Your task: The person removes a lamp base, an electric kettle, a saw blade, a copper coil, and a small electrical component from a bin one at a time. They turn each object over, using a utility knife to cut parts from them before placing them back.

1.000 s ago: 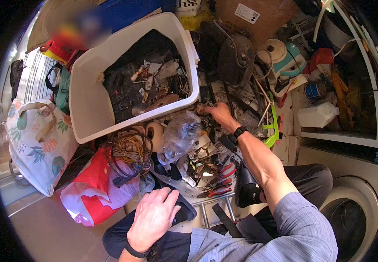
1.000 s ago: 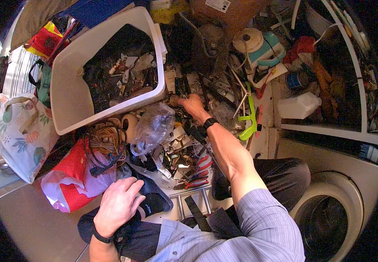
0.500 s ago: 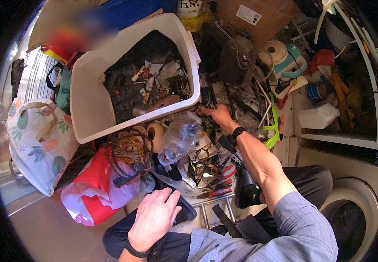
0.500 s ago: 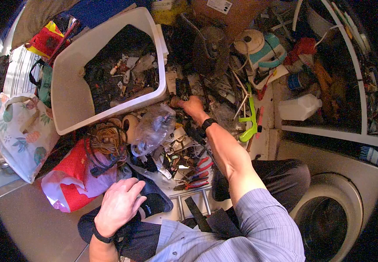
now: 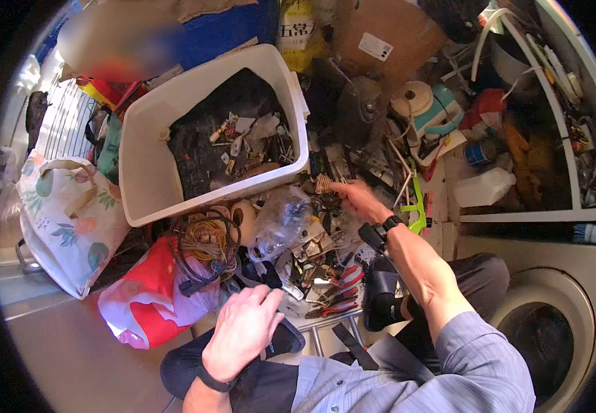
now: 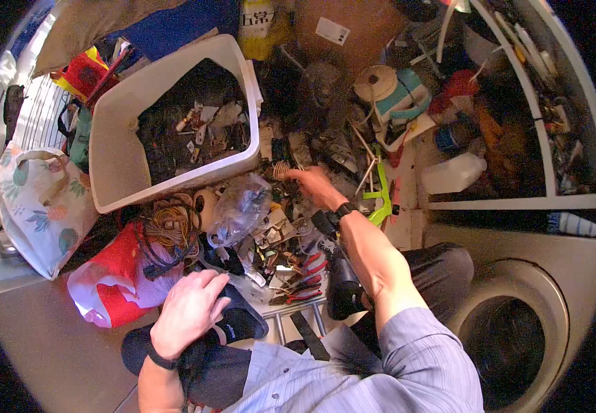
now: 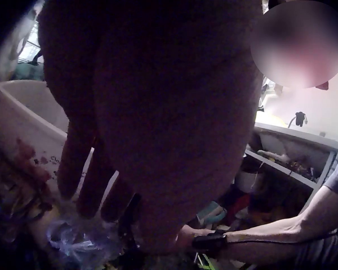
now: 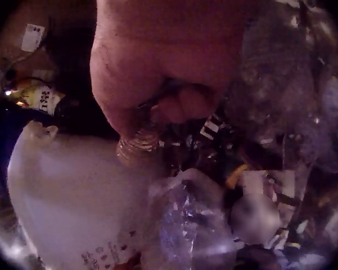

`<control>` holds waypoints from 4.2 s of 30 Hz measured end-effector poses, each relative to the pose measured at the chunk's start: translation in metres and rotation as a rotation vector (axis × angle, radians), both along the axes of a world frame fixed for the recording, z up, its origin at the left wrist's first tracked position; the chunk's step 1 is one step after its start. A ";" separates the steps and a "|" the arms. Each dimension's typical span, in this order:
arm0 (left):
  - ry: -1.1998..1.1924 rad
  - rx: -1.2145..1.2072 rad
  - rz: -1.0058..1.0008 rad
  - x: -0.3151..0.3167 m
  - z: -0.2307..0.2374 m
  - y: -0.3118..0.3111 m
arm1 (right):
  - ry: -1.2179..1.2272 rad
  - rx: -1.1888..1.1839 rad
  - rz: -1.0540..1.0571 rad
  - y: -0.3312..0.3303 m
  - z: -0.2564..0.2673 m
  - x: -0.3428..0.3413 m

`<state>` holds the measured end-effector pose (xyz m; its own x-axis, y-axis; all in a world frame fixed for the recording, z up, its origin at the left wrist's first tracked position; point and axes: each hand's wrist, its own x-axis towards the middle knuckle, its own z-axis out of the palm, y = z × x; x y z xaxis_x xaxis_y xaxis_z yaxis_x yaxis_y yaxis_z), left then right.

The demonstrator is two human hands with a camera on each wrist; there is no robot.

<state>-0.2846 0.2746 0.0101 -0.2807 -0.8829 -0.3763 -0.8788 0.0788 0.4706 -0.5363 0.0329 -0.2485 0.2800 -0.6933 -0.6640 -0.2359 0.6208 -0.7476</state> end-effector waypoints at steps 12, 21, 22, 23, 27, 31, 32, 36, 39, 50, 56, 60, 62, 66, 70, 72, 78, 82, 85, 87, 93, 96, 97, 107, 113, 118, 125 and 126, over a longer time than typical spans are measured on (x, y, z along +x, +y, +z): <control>0.619 -0.159 0.498 -0.036 0.030 0.006 | -0.651 0.183 0.261 0.108 0.219 -0.008; 0.855 -0.433 0.551 -0.051 0.036 0.015 | -0.737 0.141 0.307 0.152 0.269 0.010; 0.814 -0.476 0.555 -0.048 0.034 0.016 | -0.727 0.110 0.251 0.153 0.270 0.014; 0.750 -0.523 0.551 -0.048 0.037 0.016 | -0.792 0.122 0.248 0.153 0.275 0.015; 0.536 -0.671 0.441 -0.049 0.039 0.015 | -0.629 0.035 0.266 0.155 0.281 0.020; 0.854 -0.419 0.564 -0.044 0.039 0.015 | -0.594 -0.046 0.301 0.152 0.278 0.021; 1.010 -0.299 0.626 -0.041 0.041 0.015 | -0.587 -0.070 0.298 0.153 0.281 0.021; 1.377 0.022 0.776 -0.035 0.042 0.017 | -0.589 -0.073 0.313 0.156 0.295 0.018; 1.390 0.082 0.782 -0.034 0.040 0.018 | -0.628 -0.041 0.336 0.155 0.285 0.017; 1.344 -0.012 0.829 -0.037 0.032 0.022 | -0.633 -0.027 0.317 0.165 0.277 0.019; 1.322 -0.048 0.831 -0.038 0.031 0.021 | -0.611 -0.106 0.337 0.162 0.281 0.019; 1.376 -0.015 0.791 -0.037 0.031 0.017 | -0.579 -0.168 0.309 0.160 0.276 0.018; 1.455 -0.005 0.777 -0.035 0.026 0.016 | -0.560 -0.173 0.332 0.155 0.279 0.013; 1.486 -0.013 0.745 -0.035 0.029 0.017 | -0.565 -0.264 0.377 0.156 0.295 0.013; 1.554 -0.005 0.698 -0.039 0.039 0.019 | -0.629 -0.289 0.380 0.156 0.278 0.015; 1.587 0.007 0.686 -0.039 0.038 0.019 | -0.615 -0.392 0.402 0.156 0.280 0.016; 1.633 0.032 0.751 -0.036 0.025 0.018 | -0.693 -0.373 0.372 0.164 0.277 0.022; 1.455 -0.159 0.693 -0.045 0.037 0.019 | -0.648 -0.168 0.366 0.162 0.288 0.017; 1.270 -0.334 0.565 -0.050 0.035 0.022 | -0.627 -0.201 0.380 0.162 0.292 0.016; 1.213 -0.367 0.526 -0.050 0.034 0.023 | -0.624 -0.218 0.362 0.164 0.292 0.016; 1.082 -0.438 0.475 -0.052 0.032 0.022 | -0.654 -0.227 0.341 0.166 0.285 0.016; 0.941 -0.451 0.543 -0.053 0.029 0.023 | -0.465 -0.144 0.370 0.163 0.287 0.015; 0.870 -0.443 0.572 -0.054 0.027 0.023 | -0.482 -0.126 0.334 0.164 0.284 0.015; 0.531 -0.480 0.480 -0.062 0.011 0.031 | -0.307 -0.373 0.451 0.170 0.254 0.014; 0.582 -0.237 0.534 -0.058 -0.003 0.035 | -0.247 -0.254 0.459 0.176 0.248 0.009; 0.509 0.017 0.634 -0.041 -0.047 0.049 | -0.168 -0.112 0.445 0.181 0.214 0.002; 0.548 0.414 0.944 0.013 -0.136 0.084 | 0.083 -0.366 0.675 0.186 0.169 -0.028; 0.542 0.405 0.943 0.021 -0.138 0.085 | 0.143 -0.487 0.744 0.187 0.161 -0.032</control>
<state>-0.2635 0.3592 -0.1274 0.2137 -0.6697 -0.7113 -0.1841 -0.7426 0.6439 -0.5680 0.2199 -0.0879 0.7062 -0.5792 -0.4071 -0.5613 -0.1077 -0.8206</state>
